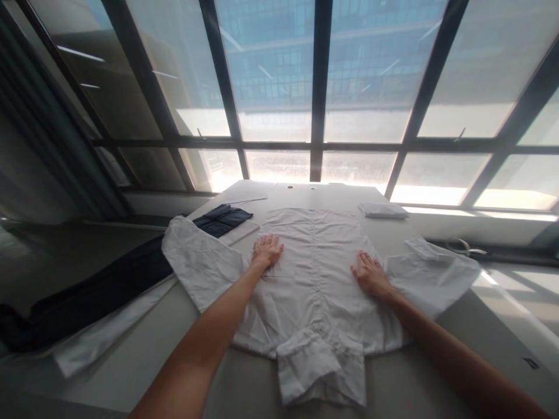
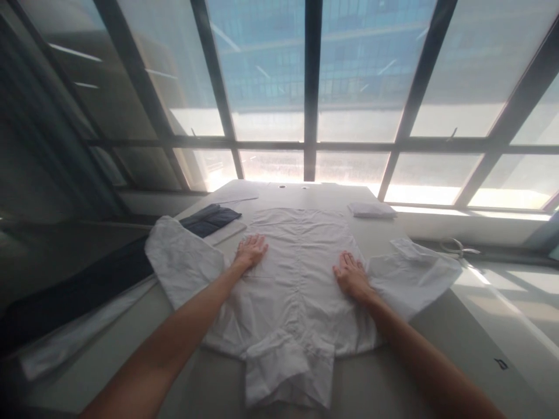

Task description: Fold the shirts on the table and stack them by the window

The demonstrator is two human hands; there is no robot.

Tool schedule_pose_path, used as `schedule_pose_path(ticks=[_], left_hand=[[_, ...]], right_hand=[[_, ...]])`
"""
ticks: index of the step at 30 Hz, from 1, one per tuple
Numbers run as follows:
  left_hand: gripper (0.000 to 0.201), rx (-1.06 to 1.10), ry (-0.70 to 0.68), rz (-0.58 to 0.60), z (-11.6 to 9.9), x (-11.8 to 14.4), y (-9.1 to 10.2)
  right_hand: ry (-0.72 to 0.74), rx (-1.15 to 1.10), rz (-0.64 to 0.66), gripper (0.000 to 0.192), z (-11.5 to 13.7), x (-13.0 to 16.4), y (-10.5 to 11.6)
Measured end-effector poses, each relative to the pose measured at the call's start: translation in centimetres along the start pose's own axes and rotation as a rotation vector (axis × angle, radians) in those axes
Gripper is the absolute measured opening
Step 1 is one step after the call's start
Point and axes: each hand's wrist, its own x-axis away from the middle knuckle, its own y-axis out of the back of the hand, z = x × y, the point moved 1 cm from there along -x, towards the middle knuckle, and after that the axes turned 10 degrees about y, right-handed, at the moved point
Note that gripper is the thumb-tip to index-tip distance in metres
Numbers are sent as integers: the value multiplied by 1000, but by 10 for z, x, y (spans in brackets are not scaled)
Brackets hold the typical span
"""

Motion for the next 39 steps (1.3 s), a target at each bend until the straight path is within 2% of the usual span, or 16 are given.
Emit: schedule_pose_path(ticks=[3, 5, 8, 11, 13, 15, 17, 19, 25, 28, 31, 36, 39], left_hand=[[64, 13, -4, -1, 0, 0, -1], [64, 19, -5, -9, 0, 0, -1], [64, 19, -4, -15, 0, 1, -2], [64, 13, -7, -26, 0, 1, -3], [63, 8, -12, -39, 1, 1, -3], [63, 6, -18, -48, 2, 1, -4], [63, 10, -22, -51, 2, 0, -5], [63, 14, -22, -47, 3, 0, -7], [63, 16, -18, -41, 2, -2, -8], [63, 16, -22, -33, 1, 0, -7], [64, 12, -19, -27, 1, 2, -5], [63, 1, -9, 17, 2, -1, 0], [61, -7, -36, 34, -13, 0, 5]], right_hand=[[13, -29, 125, 62, 8, -11, 9], [55, -78, 161, 63, 27, -23, 17], [170, -145, 116, 65, 71, -45, 25], [368, -231, 38, 66, 119, -66, 23], [448, -259, 16, 67, 139, -78, 17], [465, -265, 12, 69, 144, -90, 9], [432, -257, 5, 72, 132, -101, 3], [359, -229, -8, 72, 107, -111, 0], [10, -90, 0, 69, -5, -127, -1], [-95, -60, 16, 70, -42, -130, -1], [-116, -56, 15, 72, -55, -131, -2], [-123, -53, -8, 72, -49, -130, -4], [-124, -60, -24, 72, -46, -129, -4]])
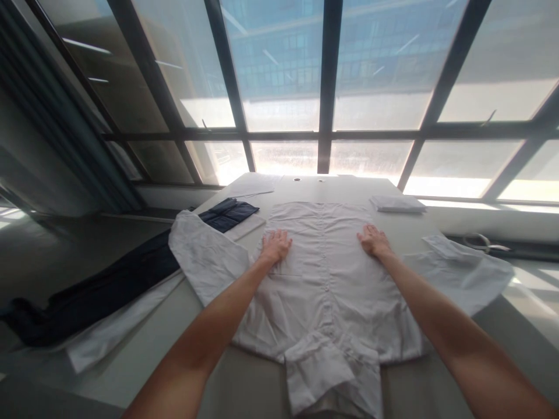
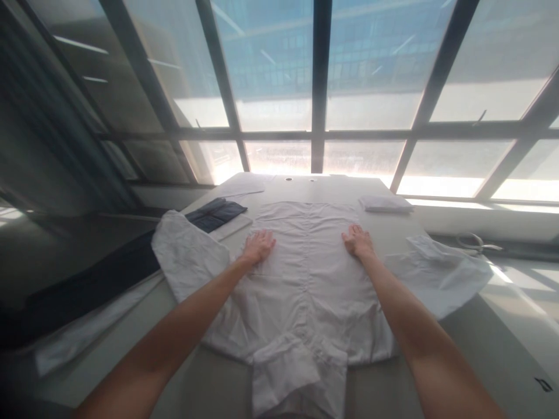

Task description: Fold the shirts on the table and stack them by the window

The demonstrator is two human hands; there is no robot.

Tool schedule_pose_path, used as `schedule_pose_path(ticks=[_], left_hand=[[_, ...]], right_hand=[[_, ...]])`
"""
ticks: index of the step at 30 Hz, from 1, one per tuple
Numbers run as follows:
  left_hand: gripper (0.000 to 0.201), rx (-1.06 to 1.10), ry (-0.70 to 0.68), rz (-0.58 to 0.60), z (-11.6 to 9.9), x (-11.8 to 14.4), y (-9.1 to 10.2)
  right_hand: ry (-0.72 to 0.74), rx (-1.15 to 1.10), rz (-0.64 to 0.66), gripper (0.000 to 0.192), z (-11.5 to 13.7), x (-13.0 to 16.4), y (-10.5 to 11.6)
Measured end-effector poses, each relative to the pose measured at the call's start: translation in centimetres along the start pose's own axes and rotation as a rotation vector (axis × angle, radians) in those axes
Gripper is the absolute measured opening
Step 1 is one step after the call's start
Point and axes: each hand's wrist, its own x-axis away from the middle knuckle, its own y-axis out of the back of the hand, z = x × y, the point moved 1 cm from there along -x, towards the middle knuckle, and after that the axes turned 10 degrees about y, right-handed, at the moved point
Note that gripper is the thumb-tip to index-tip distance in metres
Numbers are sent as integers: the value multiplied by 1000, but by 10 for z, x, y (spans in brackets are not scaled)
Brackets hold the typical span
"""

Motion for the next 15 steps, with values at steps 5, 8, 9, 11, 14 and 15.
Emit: schedule_pose_path(ticks=[5, 8, 9, 11, 14, 15], left_hand=[[59, 68, -428, 21, -70, 16, -12], [65, 101, -553, 54, -100, 20, -26], [66, 109, -543, 47, -103, 18, -28], [66, 110, -470, 25, -95, 8, -28], [63, 49, -318, 19, -61, -16, -20], [62, 21, -267, 24, -46, -25, -16]], right_hand=[[-1, -9, -2, 72, -2, 0, -2], [1, -14, 4, 72, -1, 1, -2], [2, -15, 6, 72, -1, 1, -1], [6, -10, 4, 72, 0, 1, 0], [4, -2, -10, 71, 0, 0, 0], [1, -2, -12, 72, -1, 0, -1]])
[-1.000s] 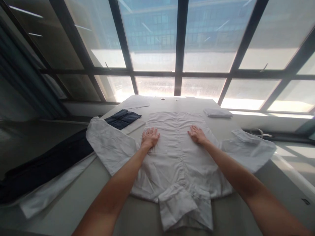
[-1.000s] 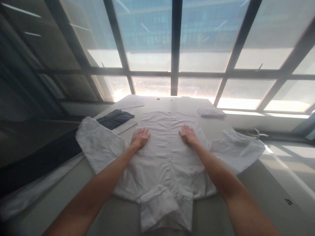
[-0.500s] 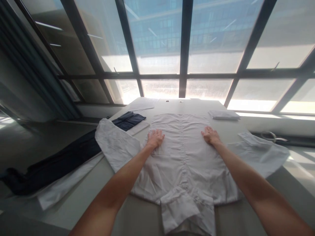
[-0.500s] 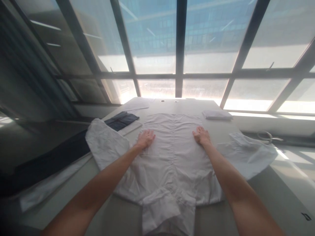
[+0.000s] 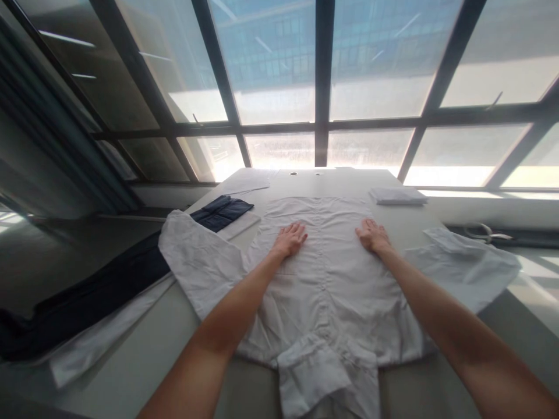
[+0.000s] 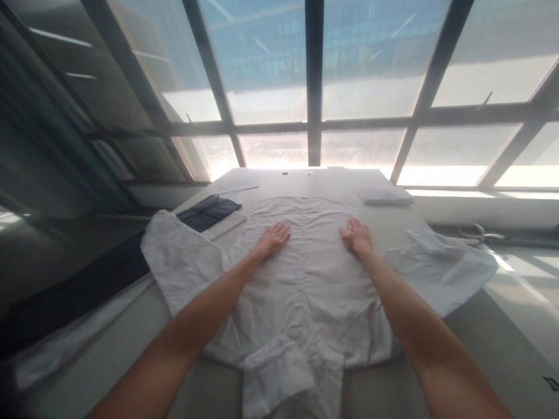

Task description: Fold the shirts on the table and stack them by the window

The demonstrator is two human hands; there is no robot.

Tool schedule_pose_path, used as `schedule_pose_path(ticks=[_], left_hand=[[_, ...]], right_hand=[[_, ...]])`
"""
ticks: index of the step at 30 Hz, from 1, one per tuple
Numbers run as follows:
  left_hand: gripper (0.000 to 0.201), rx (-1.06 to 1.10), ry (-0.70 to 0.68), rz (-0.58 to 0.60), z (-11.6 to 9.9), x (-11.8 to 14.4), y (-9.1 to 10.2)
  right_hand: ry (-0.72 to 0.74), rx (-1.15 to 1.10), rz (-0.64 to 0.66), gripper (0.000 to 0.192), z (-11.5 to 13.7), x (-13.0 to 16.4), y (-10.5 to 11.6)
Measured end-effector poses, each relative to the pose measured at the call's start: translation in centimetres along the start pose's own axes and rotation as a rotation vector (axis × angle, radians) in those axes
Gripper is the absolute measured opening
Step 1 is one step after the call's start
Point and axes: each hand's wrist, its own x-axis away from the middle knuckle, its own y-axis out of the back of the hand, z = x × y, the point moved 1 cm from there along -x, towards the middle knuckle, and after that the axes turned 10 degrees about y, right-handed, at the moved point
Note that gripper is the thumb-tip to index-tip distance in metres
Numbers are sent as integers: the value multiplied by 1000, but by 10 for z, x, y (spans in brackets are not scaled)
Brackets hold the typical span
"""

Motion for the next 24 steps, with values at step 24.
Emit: schedule_pose_path(ticks=[24], left_hand=[[60, -87, 206, -48, 76, 13, 11]], right_hand=[[3, 4, -20, 68, 3, 41, -1]])
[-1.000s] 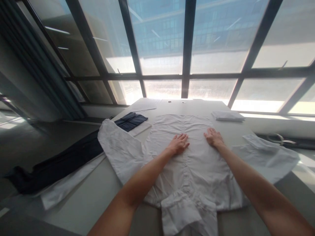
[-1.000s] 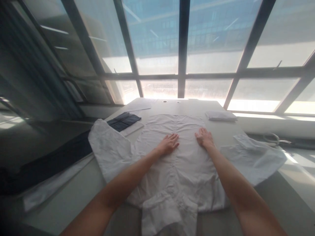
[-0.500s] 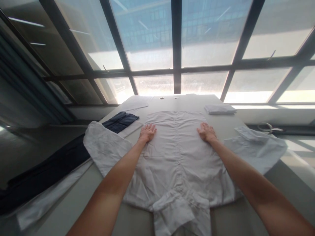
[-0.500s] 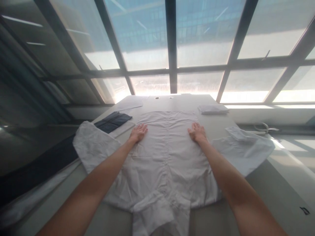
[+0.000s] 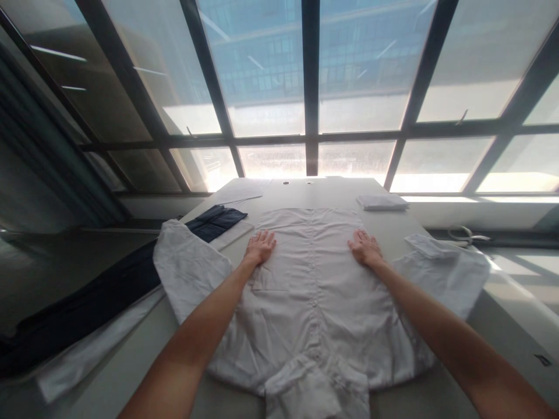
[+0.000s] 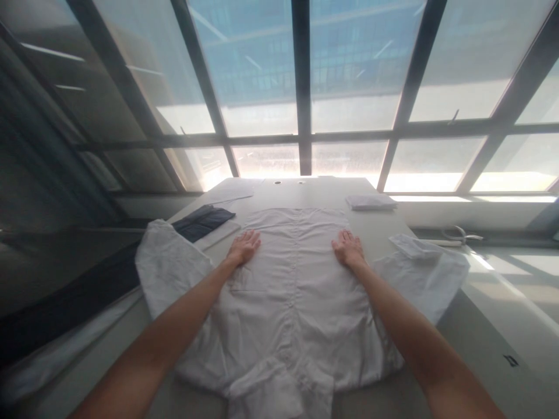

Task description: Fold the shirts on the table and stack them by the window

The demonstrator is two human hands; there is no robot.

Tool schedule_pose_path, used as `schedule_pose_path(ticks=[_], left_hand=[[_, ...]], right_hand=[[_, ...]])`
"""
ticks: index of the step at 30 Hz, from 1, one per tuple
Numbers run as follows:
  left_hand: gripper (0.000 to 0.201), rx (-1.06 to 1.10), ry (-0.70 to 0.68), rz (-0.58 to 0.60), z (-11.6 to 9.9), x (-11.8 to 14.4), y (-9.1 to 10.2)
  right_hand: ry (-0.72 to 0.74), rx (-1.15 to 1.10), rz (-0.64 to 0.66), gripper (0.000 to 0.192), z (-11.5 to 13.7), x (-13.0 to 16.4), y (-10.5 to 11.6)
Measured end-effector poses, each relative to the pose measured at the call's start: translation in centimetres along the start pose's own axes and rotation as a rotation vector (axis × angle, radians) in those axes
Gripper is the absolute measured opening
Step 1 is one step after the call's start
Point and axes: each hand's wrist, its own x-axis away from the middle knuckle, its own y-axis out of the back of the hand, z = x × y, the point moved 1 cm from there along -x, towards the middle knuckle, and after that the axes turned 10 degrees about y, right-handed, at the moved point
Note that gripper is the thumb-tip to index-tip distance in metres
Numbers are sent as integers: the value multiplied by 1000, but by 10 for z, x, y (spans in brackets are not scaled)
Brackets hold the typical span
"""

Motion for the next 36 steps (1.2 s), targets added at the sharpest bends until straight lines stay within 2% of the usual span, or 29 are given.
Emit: schedule_pose_path(ticks=[4, 7, 10, 13, 17, 20, 23, 26, 32, 34, 36], left_hand=[[58, -10, 14, 38, -12, 4, 7], [58, 22, -81, 51, -42, 8, 10], [57, 94, -257, 40, -84, 11, 5], [56, 126, -337, -3, -115, 13, -4], [59, 112, -369, -26, -123, 13, -12], [65, 88, -381, 6, -119, 12, -13], [63, 114, -368, 6, -118, 13, -13], [59, 126, -349, -3, -121, 16, -10], [58, 120, -327, 13, -123, 22, -1], [58, 127, -320, 28, -123, 23, 0], [58, 132, -313, 33, -123, 22, 0]], right_hand=[[-9, 21, 18, 64, 2, 5, 5], [37, 72, -29, 60, 15, 4, 12], [185, 50, -80, 59, 51, 0, 18], [346, -82, -65, 59, 101, -8, 20], [512, -210, -29, 60, 152, -23, 12], [558, -252, 20, 64, 159, -31, 3], [569, -233, 35, 69, 144, -41, -3], [526, -155, 60, 72, 115, -58, -6], [202, -54, 87, 72, 21, -99, -2], [73, -56, 73, 71, -12, -106, 3], [14, -52, 65, 69, -36, -107, 10]])
